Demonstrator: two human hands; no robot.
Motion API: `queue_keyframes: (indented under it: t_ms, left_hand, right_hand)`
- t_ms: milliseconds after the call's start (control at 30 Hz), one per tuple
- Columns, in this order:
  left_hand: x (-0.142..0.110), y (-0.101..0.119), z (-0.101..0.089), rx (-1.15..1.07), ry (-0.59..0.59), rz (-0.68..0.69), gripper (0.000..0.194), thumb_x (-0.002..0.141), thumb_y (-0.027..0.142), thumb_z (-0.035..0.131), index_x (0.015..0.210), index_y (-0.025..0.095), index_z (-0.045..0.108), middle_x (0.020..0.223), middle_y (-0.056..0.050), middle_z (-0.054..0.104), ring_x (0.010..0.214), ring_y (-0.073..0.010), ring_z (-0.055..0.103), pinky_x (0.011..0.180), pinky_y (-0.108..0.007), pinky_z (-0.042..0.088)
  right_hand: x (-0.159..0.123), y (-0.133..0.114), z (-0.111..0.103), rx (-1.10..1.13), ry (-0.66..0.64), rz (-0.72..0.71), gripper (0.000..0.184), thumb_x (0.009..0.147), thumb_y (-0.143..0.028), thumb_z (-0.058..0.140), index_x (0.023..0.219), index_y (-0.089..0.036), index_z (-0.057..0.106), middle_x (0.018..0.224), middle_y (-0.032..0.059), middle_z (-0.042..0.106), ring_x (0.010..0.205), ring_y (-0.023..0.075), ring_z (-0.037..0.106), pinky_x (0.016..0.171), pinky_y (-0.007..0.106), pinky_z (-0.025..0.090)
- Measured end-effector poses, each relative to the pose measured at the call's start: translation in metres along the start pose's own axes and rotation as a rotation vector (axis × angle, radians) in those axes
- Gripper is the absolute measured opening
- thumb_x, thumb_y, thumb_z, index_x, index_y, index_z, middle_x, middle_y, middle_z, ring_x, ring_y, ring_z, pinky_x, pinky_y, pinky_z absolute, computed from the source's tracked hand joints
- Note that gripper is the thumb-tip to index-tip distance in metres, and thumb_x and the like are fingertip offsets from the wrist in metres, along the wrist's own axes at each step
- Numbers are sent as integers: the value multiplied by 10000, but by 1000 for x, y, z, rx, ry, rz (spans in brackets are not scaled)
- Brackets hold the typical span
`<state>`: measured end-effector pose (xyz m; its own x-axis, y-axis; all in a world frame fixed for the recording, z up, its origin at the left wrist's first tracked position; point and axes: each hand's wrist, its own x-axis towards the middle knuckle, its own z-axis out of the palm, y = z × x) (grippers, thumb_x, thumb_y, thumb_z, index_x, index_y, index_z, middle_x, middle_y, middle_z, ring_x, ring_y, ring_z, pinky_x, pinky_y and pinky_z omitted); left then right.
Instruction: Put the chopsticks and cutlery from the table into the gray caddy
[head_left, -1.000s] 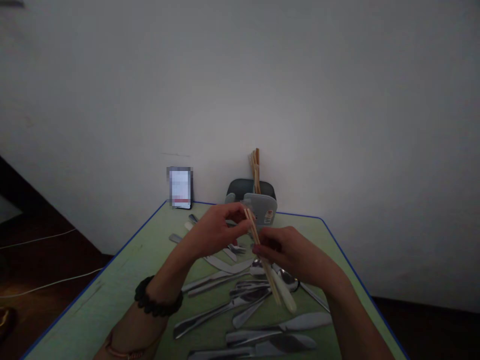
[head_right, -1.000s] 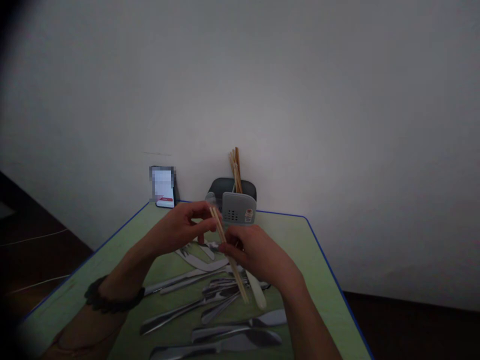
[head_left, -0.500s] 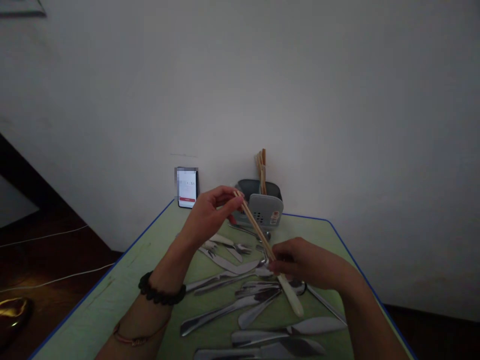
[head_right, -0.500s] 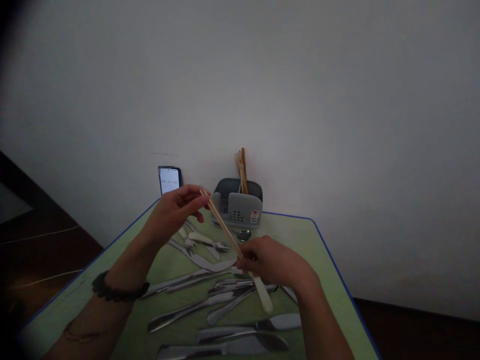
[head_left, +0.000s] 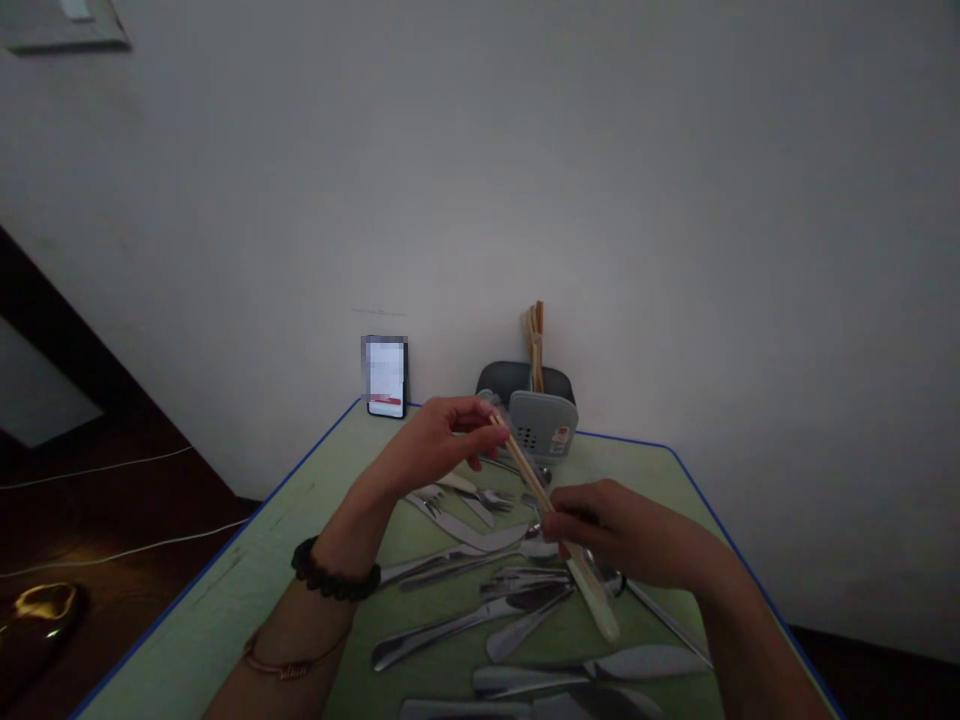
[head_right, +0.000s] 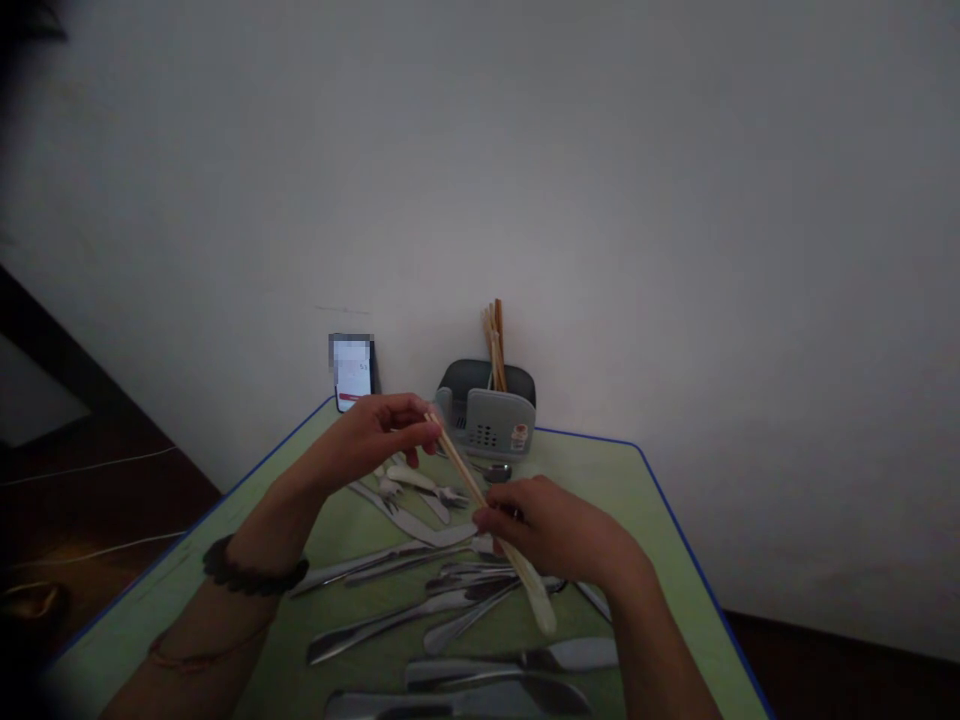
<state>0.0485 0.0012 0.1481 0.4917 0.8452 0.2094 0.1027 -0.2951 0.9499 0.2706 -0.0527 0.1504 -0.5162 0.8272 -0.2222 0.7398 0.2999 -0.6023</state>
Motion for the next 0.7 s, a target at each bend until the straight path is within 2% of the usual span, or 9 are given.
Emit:
queue_keyframes:
  t_ms: [100,233,333,533,700]
  left_hand:
    - [-1,1,-3,14,-11,14,199,817,331,610,823,137,654,713,-8,642,674,-109,604,558,-190,493]
    - [-3,3,0,53,-40,-10,203,793,347,636,807,147,666,677,5,627,581,-86,556,500,-179,460]
    - [-4,5,4,66,-62,-40,198,771,353,653,782,155,656,623,16,608,519,-79,522,435,-166,405]
    - [-5,6,6,82,-46,-30,216,769,371,643,750,156,637,616,19,599,499,-75,505,433,-169,386]
    - [-3,4,9,125,-58,16,237,816,378,585,830,149,644,649,10,608,493,-72,479,443,-175,387]
  right_hand:
    - [1,-4,0,37,94,-21,297,911,-384,429,765,-171,577,671,-3,571,593,115,476,543,227,334]
    - [0,-11,-2,74,220,-15,214,881,-367,490,810,-182,570,649,-25,543,553,103,443,528,226,330]
    - [0,-14,-2,116,209,-28,175,862,-346,521,818,-184,569,635,-32,528,556,105,453,527,225,344]
    - [1,-17,2,143,173,-60,132,856,-309,528,819,-187,561,637,-31,533,567,107,473,524,225,347]
    - [2,-16,3,135,199,-68,141,845,-300,535,761,-189,514,634,-33,537,564,104,474,529,226,352]
